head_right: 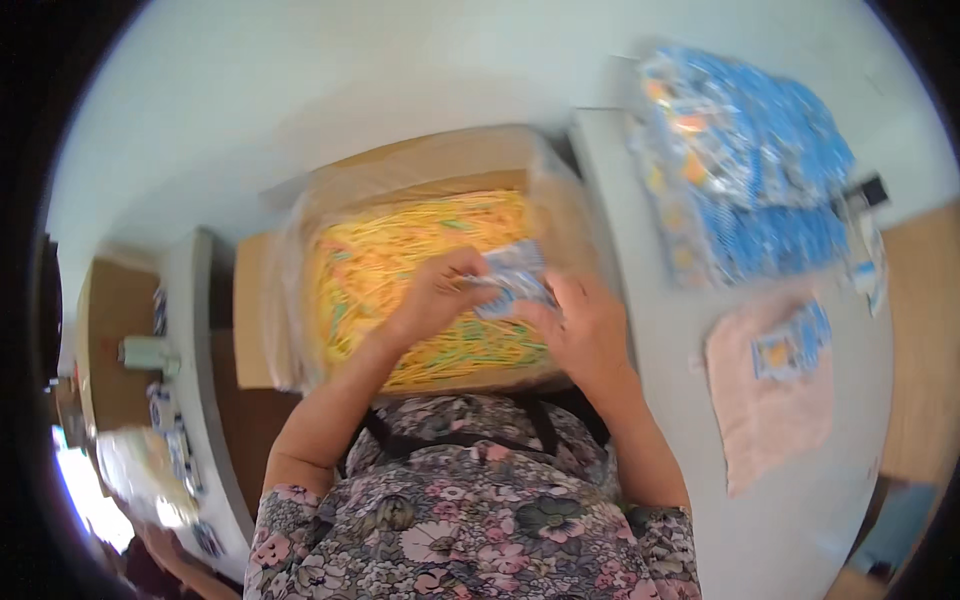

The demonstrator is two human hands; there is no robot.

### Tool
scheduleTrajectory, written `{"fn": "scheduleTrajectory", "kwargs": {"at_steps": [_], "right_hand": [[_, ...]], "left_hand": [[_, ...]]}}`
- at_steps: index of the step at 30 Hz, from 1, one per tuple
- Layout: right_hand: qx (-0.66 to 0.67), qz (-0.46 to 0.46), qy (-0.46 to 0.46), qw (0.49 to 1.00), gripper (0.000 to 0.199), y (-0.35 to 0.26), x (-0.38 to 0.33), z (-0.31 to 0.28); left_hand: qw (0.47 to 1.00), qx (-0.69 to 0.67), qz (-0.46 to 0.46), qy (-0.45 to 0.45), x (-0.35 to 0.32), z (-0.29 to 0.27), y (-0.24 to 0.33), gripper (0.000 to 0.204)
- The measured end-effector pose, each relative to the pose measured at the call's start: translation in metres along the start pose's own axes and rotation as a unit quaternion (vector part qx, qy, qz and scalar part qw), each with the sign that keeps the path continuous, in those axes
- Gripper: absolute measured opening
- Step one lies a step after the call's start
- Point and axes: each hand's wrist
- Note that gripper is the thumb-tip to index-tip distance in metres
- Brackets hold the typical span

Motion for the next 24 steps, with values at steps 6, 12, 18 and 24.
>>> {"fn": "scheduleTrajectory", "kwargs": {"at_steps": [6, 12, 18, 24], "right_hand": [[0.103, -0.036, -0.220, 0.969, 0.021, -0.023, 0.040, 0.060], [0.046, -0.171, -0.225, 0.958, 0.022, -0.060, 0.092, 0.179], [-0.229, -0.289, -0.223, 0.902, 0.012, -0.083, 0.112, 0.255], [-0.333, -0.316, -0.292, 0.839, 0.017, -0.090, 0.115, 0.281]], "left_hand": [[0.994, 0.005, -0.105, -0.014, -0.057, -0.048, 0.007, 0.020], [0.987, 0.110, -0.105, 0.055, -0.098, -0.101, 0.007, 0.013], [0.982, 0.086, -0.029, 0.166, -0.104, -0.103, -0.017, 0.012], [0.982, 0.089, -0.028, 0.163, -0.102, -0.103, -0.014, 0.011]]}}
Point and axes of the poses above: each hand's wrist, its own x-axis towards the middle knuckle, its own z-axis out of the palm, y = z × x, and after that the axes turned 5 degrees about y, right-handed
